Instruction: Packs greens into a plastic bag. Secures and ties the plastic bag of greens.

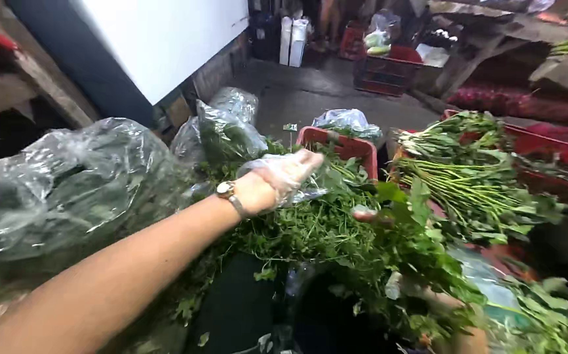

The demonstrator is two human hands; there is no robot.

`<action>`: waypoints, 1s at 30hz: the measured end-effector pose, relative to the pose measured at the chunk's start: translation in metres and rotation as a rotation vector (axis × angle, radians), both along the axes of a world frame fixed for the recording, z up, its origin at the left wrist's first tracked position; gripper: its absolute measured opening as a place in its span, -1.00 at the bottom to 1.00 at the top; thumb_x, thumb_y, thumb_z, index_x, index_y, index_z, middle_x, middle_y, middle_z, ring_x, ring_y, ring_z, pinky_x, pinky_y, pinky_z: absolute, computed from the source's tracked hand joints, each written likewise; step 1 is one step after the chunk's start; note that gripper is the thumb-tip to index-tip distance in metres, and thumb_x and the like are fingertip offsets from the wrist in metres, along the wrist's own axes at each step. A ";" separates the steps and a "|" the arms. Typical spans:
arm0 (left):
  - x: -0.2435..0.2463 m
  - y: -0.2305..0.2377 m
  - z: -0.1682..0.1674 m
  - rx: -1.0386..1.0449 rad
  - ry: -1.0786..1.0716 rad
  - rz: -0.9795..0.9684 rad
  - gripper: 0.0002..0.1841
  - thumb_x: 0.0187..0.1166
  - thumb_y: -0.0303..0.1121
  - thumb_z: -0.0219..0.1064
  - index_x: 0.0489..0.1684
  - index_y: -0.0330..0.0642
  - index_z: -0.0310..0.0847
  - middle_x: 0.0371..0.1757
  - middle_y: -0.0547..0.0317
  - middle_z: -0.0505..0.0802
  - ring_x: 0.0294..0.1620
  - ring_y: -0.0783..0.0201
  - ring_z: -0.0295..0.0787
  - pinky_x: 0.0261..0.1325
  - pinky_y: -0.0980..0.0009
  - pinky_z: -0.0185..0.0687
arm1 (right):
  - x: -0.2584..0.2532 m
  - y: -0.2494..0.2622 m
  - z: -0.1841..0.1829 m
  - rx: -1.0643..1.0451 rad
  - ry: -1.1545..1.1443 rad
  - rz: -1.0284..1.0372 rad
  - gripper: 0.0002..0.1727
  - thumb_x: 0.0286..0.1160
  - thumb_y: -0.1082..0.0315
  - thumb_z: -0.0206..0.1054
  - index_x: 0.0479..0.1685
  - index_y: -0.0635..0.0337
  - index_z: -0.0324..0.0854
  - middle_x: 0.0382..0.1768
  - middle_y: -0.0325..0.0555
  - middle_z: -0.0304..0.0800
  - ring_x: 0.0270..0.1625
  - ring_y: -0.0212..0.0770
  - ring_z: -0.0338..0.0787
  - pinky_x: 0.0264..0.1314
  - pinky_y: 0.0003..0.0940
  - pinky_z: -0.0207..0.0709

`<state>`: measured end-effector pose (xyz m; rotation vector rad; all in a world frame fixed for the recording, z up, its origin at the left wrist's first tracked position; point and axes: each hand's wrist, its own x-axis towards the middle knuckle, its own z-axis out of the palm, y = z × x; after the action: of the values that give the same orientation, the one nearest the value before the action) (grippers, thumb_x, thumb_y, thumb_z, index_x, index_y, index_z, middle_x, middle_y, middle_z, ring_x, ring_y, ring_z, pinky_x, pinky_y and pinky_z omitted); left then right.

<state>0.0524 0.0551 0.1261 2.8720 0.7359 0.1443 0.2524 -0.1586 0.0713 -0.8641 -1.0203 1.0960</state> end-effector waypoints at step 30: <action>0.026 -0.096 -0.102 -0.461 -1.088 -0.040 -0.73 0.66 -0.38 0.15 -0.31 -0.35 0.72 -0.28 0.07 0.81 -0.16 0.36 0.73 0.09 0.41 0.60 | -0.018 0.086 -0.035 -0.453 -0.653 -0.321 -0.37 0.62 0.53 0.23 0.69 0.37 0.17 0.37 0.08 0.60 0.30 -0.42 0.64 0.39 -0.47 0.52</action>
<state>0.0780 -0.0410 0.0245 1.9185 0.3852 1.2078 0.2340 -0.0726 0.0363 -1.7662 -1.1147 0.7841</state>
